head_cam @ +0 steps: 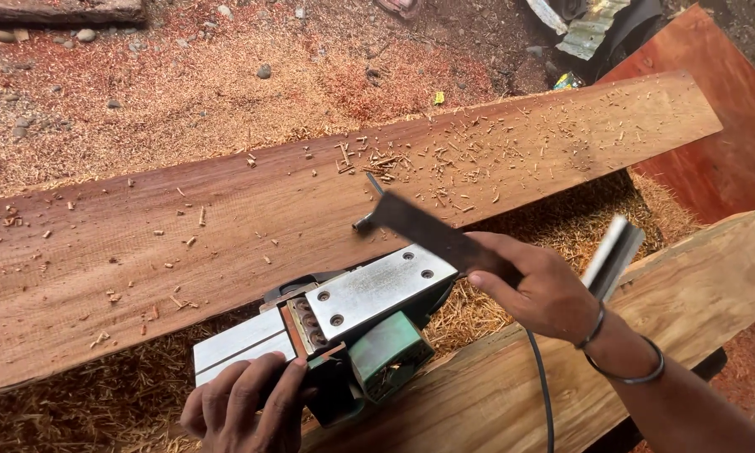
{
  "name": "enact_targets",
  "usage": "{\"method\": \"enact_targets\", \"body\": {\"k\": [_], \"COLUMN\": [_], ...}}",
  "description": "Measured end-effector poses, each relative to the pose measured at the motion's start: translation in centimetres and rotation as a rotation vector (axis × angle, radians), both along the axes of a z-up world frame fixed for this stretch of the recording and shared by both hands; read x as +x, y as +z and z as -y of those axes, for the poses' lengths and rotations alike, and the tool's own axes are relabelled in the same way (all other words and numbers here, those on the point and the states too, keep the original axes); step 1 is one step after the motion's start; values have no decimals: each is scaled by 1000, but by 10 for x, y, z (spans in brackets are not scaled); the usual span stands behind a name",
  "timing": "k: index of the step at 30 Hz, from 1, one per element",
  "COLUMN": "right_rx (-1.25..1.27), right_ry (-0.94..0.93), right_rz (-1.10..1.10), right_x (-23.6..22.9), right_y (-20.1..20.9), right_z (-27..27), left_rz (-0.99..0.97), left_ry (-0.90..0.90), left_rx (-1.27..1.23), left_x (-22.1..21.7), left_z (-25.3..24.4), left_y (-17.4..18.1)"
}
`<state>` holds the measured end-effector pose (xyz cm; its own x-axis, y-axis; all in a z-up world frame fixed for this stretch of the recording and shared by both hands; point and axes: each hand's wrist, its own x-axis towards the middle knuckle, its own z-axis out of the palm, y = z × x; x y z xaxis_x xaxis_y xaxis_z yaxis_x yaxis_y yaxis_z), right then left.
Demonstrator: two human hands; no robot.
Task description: Check and adjust the alignment of the blades on an electric power planer using a metal ruler.
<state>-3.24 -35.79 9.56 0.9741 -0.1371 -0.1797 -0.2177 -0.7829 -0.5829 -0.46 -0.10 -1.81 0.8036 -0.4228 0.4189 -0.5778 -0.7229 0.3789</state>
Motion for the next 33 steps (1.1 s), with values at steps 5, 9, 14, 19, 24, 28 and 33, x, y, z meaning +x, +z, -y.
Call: {"method": "enact_targets", "body": {"k": [5, 9, 14, 19, 24, 28, 33], "right_rx": [-161, -419, -374, -284, -337, -377, -347], "right_ry": [-362, -826, -819, -761, -895, -858, -875], "right_rz": [53, -174, 69, 253, 315, 374, 319], "right_x": [-83, -196, -326, -362, -353, -351, -343], "right_y": [-31, -85, -193, -254, -260, -257, -247], "right_z": [30, 77, 153, 177, 161, 150, 145], "left_rz": [23, 64, 45, -29, -62, -93, -119], "left_ry": [40, 38, -18, -111, -79, -201, -196], "left_rx": [-26, -102, -42, 136, 195, 218, 262], "left_x": [1, 4, 9, 6, -12, 0, 5], "left_z": [5, 5, 0, -16, -23, -30, -26], "left_y": [4, -2, 2, -29, -67, -60, -44]}}
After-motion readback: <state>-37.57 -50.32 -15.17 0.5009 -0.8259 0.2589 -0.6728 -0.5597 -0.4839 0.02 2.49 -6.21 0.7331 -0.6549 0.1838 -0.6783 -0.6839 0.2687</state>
